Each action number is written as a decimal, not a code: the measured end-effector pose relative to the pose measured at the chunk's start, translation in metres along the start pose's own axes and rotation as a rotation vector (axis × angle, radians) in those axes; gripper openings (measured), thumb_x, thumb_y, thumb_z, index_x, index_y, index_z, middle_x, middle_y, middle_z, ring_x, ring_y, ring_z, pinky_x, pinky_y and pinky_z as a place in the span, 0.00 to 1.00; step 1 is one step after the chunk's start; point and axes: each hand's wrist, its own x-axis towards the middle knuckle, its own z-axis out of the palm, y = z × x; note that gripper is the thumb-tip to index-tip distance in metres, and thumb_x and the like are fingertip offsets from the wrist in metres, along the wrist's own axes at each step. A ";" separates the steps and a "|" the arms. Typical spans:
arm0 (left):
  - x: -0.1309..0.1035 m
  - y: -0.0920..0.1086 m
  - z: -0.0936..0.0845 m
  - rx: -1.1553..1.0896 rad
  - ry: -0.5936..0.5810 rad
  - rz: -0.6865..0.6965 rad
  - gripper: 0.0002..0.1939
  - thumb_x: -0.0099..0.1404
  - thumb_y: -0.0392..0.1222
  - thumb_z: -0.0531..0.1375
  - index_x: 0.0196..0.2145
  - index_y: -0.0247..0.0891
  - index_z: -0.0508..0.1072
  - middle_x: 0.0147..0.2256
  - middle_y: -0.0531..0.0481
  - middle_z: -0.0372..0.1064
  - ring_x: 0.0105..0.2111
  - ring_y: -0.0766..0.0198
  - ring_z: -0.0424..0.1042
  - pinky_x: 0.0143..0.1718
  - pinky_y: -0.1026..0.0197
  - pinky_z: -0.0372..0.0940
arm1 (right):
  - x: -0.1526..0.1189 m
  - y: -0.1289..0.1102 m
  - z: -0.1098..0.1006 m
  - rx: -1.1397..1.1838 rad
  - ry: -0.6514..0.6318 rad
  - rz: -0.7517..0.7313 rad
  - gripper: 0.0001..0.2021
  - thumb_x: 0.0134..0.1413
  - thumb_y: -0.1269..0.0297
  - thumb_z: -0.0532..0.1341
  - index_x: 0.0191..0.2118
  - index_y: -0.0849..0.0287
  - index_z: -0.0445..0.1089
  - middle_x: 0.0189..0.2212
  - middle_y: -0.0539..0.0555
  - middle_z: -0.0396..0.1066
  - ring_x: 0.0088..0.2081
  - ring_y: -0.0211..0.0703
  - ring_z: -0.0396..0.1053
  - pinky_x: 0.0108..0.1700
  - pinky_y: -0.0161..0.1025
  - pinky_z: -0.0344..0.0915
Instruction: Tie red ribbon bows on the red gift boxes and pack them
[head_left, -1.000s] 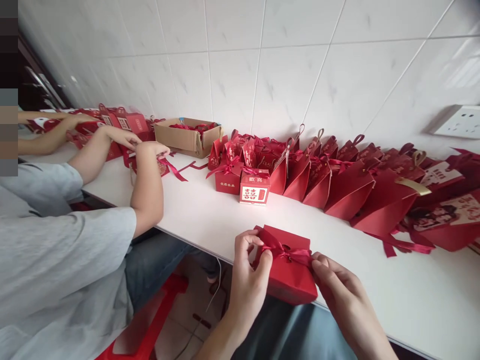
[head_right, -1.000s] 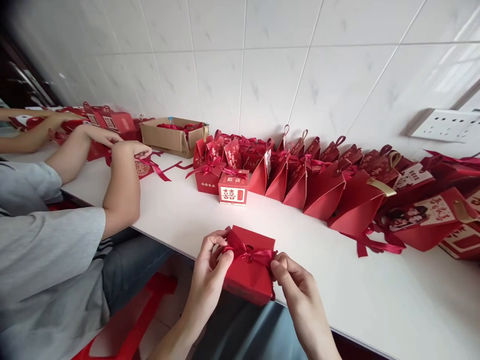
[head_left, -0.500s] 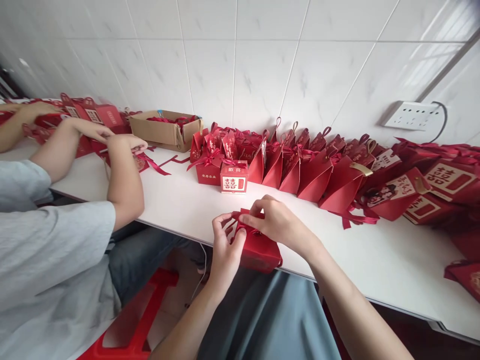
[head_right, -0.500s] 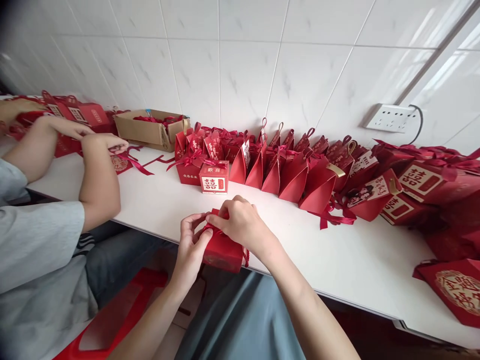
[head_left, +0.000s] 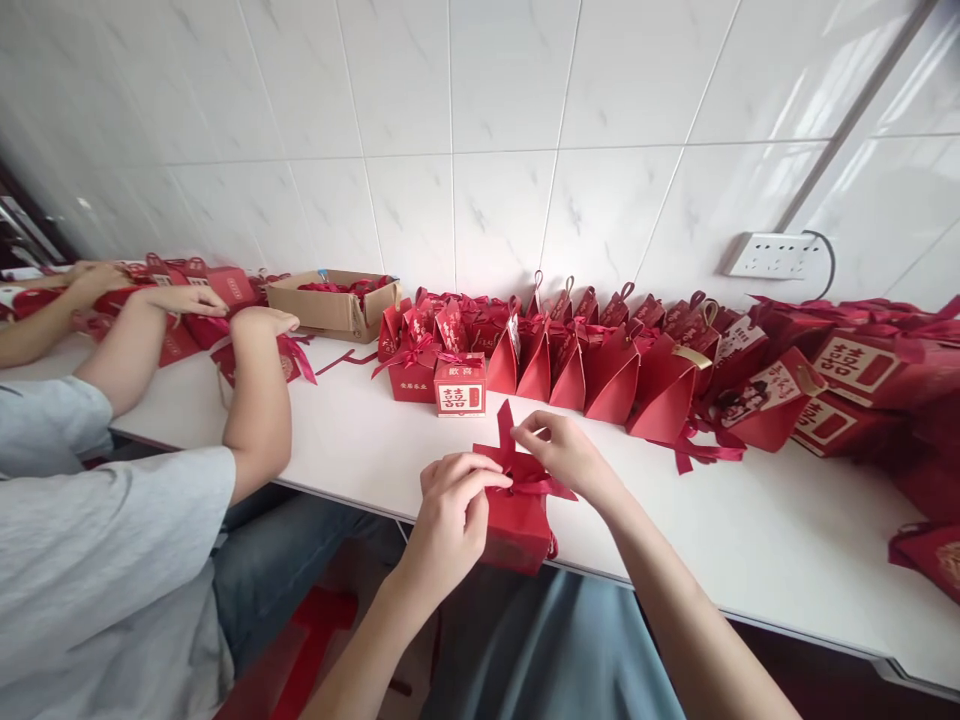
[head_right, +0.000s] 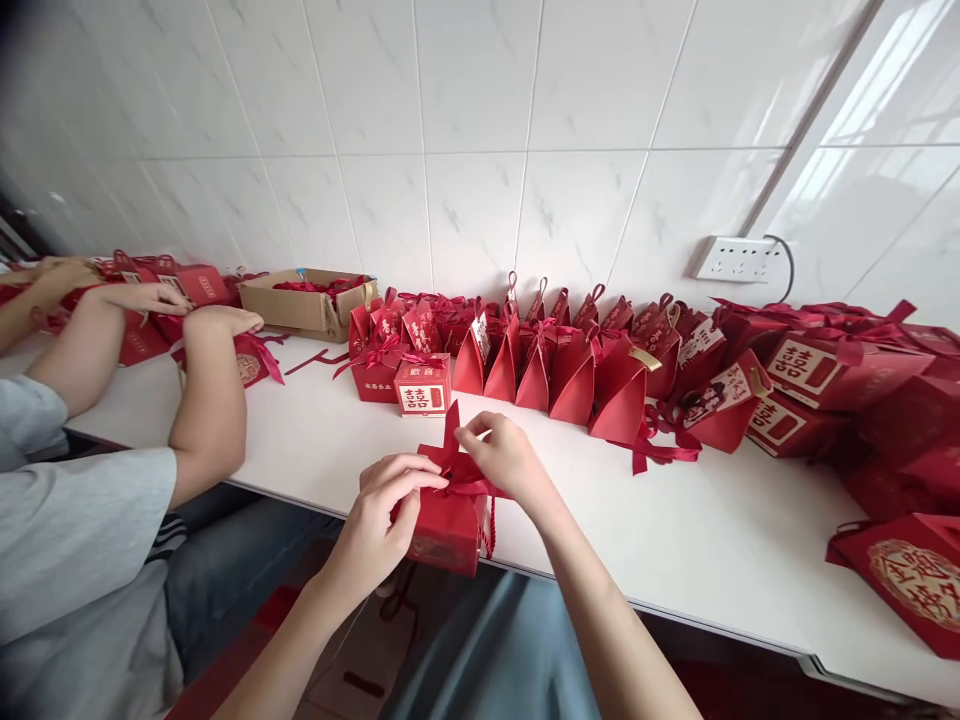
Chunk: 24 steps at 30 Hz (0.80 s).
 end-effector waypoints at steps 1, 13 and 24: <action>0.001 0.000 -0.001 -0.007 -0.005 0.001 0.21 0.61 0.26 0.47 0.39 0.44 0.74 0.38 0.50 0.72 0.41 0.60 0.70 0.45 0.55 0.62 | -0.003 0.008 -0.006 -0.004 0.073 0.006 0.13 0.49 0.55 0.57 0.22 0.57 0.63 0.21 0.50 0.67 0.25 0.40 0.62 0.29 0.38 0.57; 0.001 0.002 0.004 -0.101 -0.056 -0.015 0.22 0.61 0.25 0.45 0.41 0.43 0.74 0.39 0.48 0.70 0.44 0.61 0.68 0.48 0.55 0.65 | -0.054 0.053 -0.010 0.516 -0.396 0.173 0.23 0.49 0.41 0.60 0.30 0.61 0.72 0.27 0.53 0.71 0.31 0.42 0.68 0.37 0.40 0.63; 0.005 0.008 -0.002 -0.093 -0.195 -0.001 0.24 0.62 0.24 0.44 0.43 0.43 0.74 0.41 0.47 0.67 0.46 0.60 0.65 0.50 0.55 0.65 | -0.007 0.043 -0.024 0.448 -0.170 0.164 0.17 0.47 0.49 0.62 0.25 0.61 0.69 0.22 0.50 0.68 0.26 0.37 0.62 0.33 0.38 0.59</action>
